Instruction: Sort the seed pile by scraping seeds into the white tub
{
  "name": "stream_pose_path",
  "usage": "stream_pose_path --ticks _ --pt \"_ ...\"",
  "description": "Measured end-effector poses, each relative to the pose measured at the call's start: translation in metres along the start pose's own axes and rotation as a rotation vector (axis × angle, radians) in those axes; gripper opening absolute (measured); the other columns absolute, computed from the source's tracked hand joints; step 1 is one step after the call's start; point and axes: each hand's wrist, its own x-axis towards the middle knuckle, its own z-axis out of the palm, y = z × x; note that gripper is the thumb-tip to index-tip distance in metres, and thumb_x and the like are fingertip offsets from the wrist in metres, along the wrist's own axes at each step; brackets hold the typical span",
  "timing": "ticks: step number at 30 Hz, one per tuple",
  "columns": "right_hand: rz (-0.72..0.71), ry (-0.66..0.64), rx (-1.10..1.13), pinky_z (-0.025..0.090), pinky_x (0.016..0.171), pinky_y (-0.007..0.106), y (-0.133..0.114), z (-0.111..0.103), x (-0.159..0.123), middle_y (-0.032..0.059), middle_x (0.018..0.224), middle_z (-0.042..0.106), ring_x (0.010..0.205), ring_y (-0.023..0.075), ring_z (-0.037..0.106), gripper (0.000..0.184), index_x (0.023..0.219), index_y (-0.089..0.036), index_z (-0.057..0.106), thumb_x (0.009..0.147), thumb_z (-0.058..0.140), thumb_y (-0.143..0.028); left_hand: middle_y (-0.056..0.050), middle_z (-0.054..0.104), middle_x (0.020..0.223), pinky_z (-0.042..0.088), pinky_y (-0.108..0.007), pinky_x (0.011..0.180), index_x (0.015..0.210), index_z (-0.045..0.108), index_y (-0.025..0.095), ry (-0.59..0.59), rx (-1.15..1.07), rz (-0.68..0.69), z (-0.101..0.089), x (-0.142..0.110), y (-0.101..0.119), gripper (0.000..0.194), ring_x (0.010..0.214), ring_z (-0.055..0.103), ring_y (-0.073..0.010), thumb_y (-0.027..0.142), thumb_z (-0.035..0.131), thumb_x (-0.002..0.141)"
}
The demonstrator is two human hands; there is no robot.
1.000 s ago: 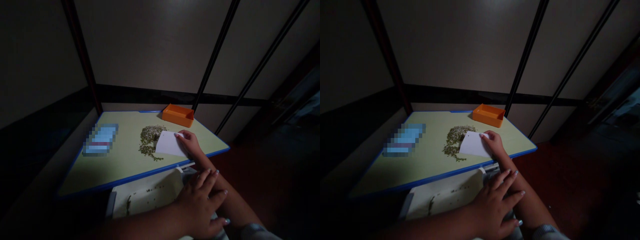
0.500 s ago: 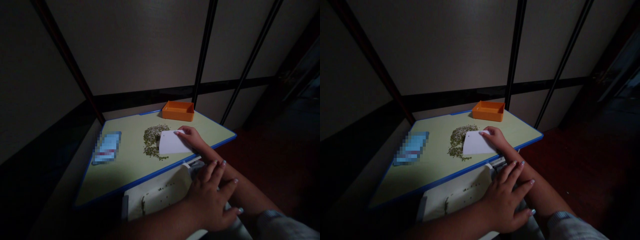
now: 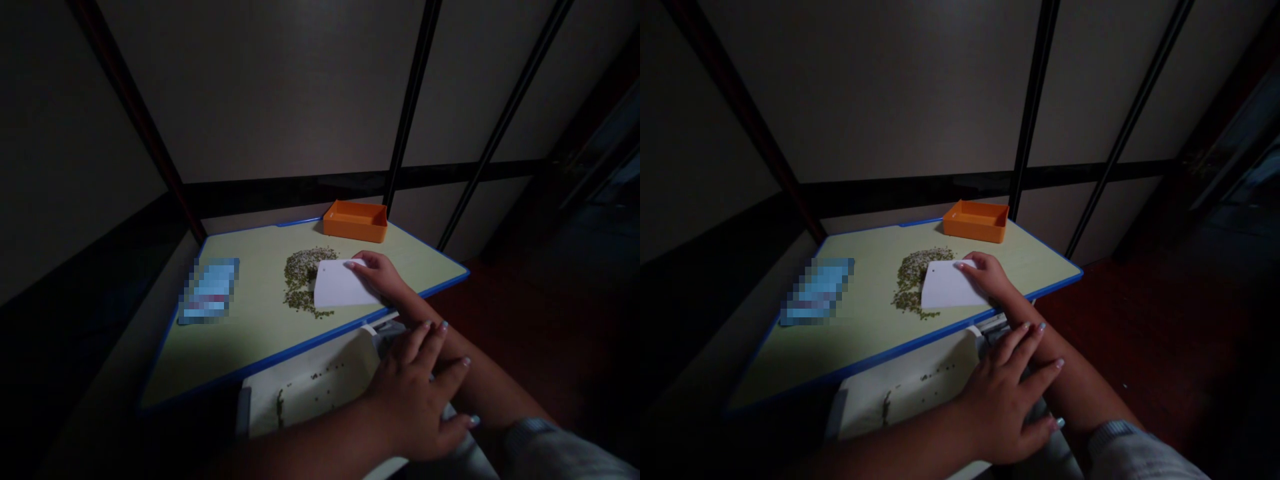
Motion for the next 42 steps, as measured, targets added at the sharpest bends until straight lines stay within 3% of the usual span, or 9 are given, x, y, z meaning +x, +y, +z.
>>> stream_pose_path --ticks 13,17,24,42 --pt "0.002 -0.042 0.023 0.038 0.054 0.025 -0.0058 -0.0005 -0.0039 0.0001 0.068 0.063 0.061 0.0134 0.052 0.035 0.076 -0.018 0.067 0.069 0.074 -0.051 -0.011 -0.002 0.162 0.025 -0.054 0.114 0.149 0.031 0.025 -0.004 -0.009 -0.012 0.0006 -0.0010 -0.0005 0.066 0.149 0.003 -0.0315 0.057 0.038 0.092" --pt "-0.017 0.010 -0.036 0.037 0.054 0.025 -0.0057 0.0007 -0.0023 0.0007 0.068 0.063 0.060 0.0134 0.050 0.035 0.076 -0.017 0.066 0.071 0.071 -0.052 -0.012 -0.002 0.162 0.025 -0.054 0.115 0.150 0.029 0.023 -0.006 -0.019 -0.006 0.0003 -0.0006 -0.0003 0.068 0.149 0.003 -0.0321 0.058 0.039 0.092" --pt "-0.049 -0.008 -0.178 0.035 0.055 0.025 -0.0025 0.0026 0.0020 0.0004 0.065 0.059 0.061 0.0130 0.047 0.038 0.076 -0.016 0.064 0.073 0.068 -0.053 -0.011 -0.003 0.162 0.027 -0.055 0.114 0.151 0.025 0.024 -0.002 -0.008 -0.013 0.0023 -0.0009 0.0003 0.070 0.149 0.003 -0.0324 0.057 0.040 0.092" --pt "-0.005 -0.066 -0.045 0.037 0.055 0.024 -0.0061 0.0003 -0.0015 0.0007 0.069 0.061 0.062 0.0129 0.050 0.039 0.077 -0.016 0.064 0.069 0.072 -0.053 -0.012 -0.002 0.162 0.028 -0.055 0.113 0.150 0.028 0.024 0.002 -0.004 -0.011 0.0013 -0.0009 0.0001 0.068 0.149 0.003 -0.0328 0.058 0.036 0.093"
